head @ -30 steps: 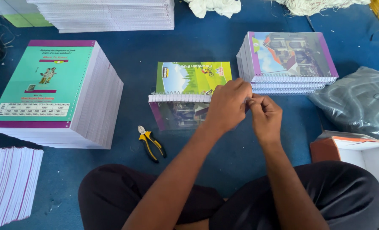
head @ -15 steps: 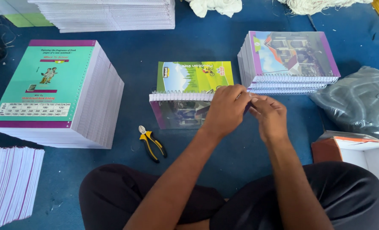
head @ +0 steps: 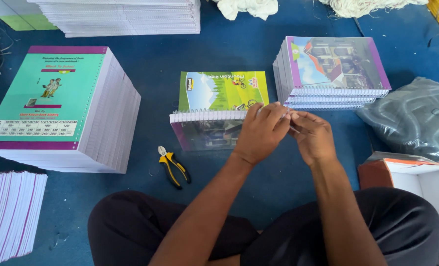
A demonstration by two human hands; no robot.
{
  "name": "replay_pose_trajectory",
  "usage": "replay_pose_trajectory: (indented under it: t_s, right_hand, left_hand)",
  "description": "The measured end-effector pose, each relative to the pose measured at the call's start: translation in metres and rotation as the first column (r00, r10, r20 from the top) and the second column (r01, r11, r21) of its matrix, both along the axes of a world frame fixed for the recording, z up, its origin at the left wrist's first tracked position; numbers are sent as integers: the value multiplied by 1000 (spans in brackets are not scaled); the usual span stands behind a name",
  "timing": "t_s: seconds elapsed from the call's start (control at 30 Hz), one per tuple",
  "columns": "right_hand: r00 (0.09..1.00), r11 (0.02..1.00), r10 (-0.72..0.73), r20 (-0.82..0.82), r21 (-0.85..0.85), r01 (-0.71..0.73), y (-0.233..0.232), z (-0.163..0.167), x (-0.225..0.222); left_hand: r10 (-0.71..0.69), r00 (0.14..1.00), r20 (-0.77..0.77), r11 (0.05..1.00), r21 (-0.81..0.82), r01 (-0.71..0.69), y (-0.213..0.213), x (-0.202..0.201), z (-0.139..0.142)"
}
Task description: The person sits on the floor and binds spiral notebooks by inserting a plastic coil into pre-punched holes. They use pliers to trim excess coil and stack the finished notebooks.
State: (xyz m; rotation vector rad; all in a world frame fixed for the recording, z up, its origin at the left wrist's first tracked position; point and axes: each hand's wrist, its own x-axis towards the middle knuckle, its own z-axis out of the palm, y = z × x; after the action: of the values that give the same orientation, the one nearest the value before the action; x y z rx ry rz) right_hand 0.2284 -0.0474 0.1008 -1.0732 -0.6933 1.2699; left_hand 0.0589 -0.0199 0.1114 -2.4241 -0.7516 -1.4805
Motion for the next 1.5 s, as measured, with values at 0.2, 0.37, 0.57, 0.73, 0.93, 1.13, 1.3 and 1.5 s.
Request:
replay_pose_trajectory:
  t_s: [0.2, 0.37, 0.57, 0.73, 0.93, 1.13, 1.3, 1.5]
  right_hand:
    - [998, 1000, 22, -54, 1, -22, 1, 5, -6]
    - [994, 999, 31, -100, 34, -28, 3, 3, -9]
    - [999, 997, 21, -40, 74, -18, 3, -6, -9]
    - [998, 994, -38, 57, 106, 32, 4, -12, -12]
    - [972, 987, -124, 201, 122, 100, 7, -13, -23]
    - [969, 985, -121, 216, 145, 91, 7, -14, -22]
    - [959, 978, -131, 252, 189, 84, 9, -22, -20]
    - [957, 974, -108, 268, 220, 48, 8, -29, -15]
  left_hand:
    - [-62, 995, 80, 988, -134, 73, 5, 0, 5]
    - [-86, 992, 89, 945, -308, 109, 17, 2, 9]
    - [-162, 985, -65, 933, -335, 131, 37, -1, 10]
    - [-194, 977, -84, 894, -426, 141, 41, -2, 7]
    - [-180, 977, -111, 897, -427, 117, 41, -2, 6]
    - [-171, 980, -102, 894, -434, 111, 39, -3, 6]
    - [-160, 985, -72, 896, -430, 114, 37, -2, 5]
    - [-120, 991, -63, 889, -451, 79, 33, -1, 10]
